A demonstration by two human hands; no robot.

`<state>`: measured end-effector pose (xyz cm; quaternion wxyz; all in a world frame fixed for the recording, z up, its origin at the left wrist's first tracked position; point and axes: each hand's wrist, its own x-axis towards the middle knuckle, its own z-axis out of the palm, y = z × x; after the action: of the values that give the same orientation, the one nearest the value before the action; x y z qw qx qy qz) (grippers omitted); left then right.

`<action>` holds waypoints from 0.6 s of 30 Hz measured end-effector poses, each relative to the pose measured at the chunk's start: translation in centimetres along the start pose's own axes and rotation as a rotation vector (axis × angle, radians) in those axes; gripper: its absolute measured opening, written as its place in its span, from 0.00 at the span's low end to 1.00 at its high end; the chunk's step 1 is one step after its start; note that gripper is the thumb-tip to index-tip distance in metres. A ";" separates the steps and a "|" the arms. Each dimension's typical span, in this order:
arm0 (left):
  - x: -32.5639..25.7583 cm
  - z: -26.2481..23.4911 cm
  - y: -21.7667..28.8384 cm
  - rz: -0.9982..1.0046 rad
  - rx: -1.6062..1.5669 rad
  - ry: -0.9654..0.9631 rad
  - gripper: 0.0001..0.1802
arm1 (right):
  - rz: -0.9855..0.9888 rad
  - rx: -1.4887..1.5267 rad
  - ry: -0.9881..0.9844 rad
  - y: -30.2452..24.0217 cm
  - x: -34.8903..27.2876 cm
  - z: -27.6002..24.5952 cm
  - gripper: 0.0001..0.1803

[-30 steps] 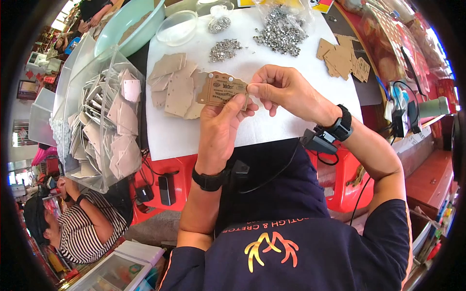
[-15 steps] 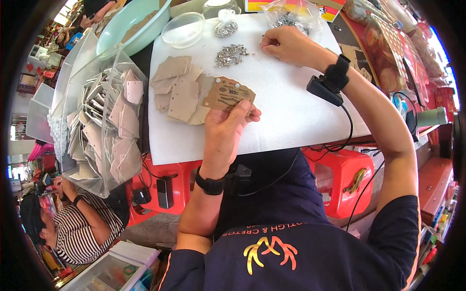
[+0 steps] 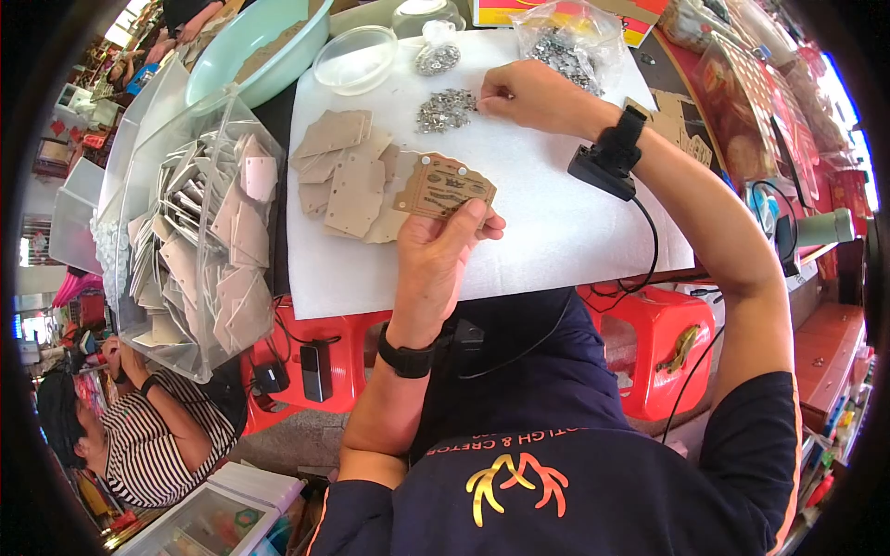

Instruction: Manually attaching metal rivets or studs to shoe labels or heel pieces.

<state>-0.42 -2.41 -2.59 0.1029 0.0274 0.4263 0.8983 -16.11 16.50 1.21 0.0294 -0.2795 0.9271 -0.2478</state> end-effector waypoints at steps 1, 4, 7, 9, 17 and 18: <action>0.0 0.2 0.0 0.000 0.001 0.013 0.07 | 0.000 -0.001 0.000 0.2 -0.1 -0.3 0.12; 0.0 0.1 0.0 -0.004 -0.007 0.016 0.07 | -0.048 -0.070 0.147 1.3 -0.6 -1.6 0.13; 0.0 -0.1 -0.1 -0.006 -0.004 0.000 0.08 | 0.012 -0.103 0.149 1.6 -1.2 -2.9 0.12; 0.0 0.0 0.0 -0.006 0.006 -0.007 0.08 | 0.106 -0.098 0.036 1.6 -1.9 -3.7 0.10; 0.3 -0.3 -0.3 -0.002 0.040 -0.018 0.07 | 0.020 -0.093 -0.064 2.8 -4.5 -3.9 0.06; 0.2 -0.3 -0.3 -0.003 0.040 -0.018 0.07 | -0.049 -0.163 -0.026 2.5 -4.5 -3.8 0.06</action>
<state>-0.65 -2.40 -3.06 0.1074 0.0368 0.4434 0.8891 -14.33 22.39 2.91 0.0127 -0.3069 0.9366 -0.1685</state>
